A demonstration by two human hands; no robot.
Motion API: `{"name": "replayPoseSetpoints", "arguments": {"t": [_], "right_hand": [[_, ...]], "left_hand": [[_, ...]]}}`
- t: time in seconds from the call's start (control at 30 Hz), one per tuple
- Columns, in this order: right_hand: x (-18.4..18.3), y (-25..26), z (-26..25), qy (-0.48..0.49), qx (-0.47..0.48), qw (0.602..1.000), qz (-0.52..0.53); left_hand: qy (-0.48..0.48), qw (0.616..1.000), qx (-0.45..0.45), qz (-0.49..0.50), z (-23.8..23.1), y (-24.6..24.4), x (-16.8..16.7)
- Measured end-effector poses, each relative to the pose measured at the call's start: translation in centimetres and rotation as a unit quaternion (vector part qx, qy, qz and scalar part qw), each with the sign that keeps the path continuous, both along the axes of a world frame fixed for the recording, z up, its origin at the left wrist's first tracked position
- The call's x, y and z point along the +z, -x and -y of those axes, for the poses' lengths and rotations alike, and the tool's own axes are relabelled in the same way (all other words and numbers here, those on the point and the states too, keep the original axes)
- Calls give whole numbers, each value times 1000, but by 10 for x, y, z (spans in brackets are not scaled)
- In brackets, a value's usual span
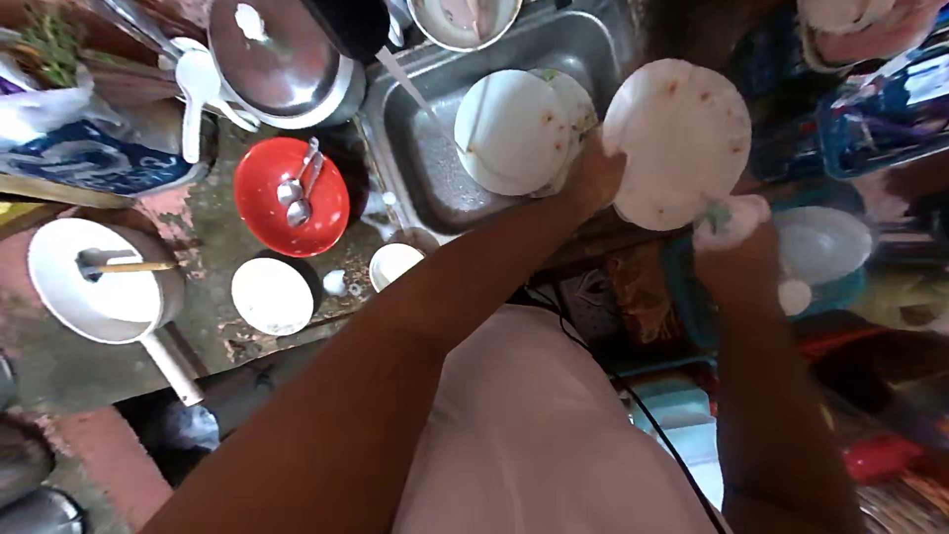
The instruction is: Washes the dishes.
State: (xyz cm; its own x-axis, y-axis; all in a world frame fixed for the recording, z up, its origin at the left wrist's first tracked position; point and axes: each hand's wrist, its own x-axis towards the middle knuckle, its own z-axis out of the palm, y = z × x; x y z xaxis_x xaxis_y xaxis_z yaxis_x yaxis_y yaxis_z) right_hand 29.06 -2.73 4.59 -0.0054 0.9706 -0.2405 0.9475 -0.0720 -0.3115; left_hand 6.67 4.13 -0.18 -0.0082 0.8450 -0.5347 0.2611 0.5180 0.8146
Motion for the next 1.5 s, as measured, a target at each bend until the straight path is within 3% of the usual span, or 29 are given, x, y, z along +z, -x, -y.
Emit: {"name": "replayPoseSetpoints", "arguments": {"t": [0.13,0.27,0.37,0.47,0.57,0.67,0.83,0.97,1.07,1.17,1.27,1.33,1.5], "right_hand": [[-10,1,-4,55,-2,998,6],[-26,7,-14,76,62,995,16],[-31,11,-19,87,75,993,16],[-29,13,-21,94,65,993,16],[-27,14,-24,96,56,994,16],[-22,18,-22,85,55,995,13],[-14,15,-17,65,36,997,10],[0,17,-8,23,7,999,-37],[8,25,-1,-16,-3,994,-111],[16,47,1,-14,26,993,-118],[19,88,3,57,75,988,-120],[13,125,7,80,135,972,-177],[-14,243,37,138,344,891,-262]], "left_hand": [[-36,990,-111,-83,-10,4,-8],[-60,983,-161,-61,1,48,-19],[-29,994,-38,-94,25,98,-39],[115,968,200,-101,48,142,-75],[228,915,333,16,53,168,-91],[240,890,374,103,43,173,-90],[212,912,352,2,23,165,-91],[145,954,261,4,12,178,-88],[141,963,230,14,8,190,-73],[109,972,207,6,18,206,-55],[41,981,182,-54,43,228,-34],[-13,983,167,-81,68,249,-18],[-119,973,158,-122,131,310,19]]}}
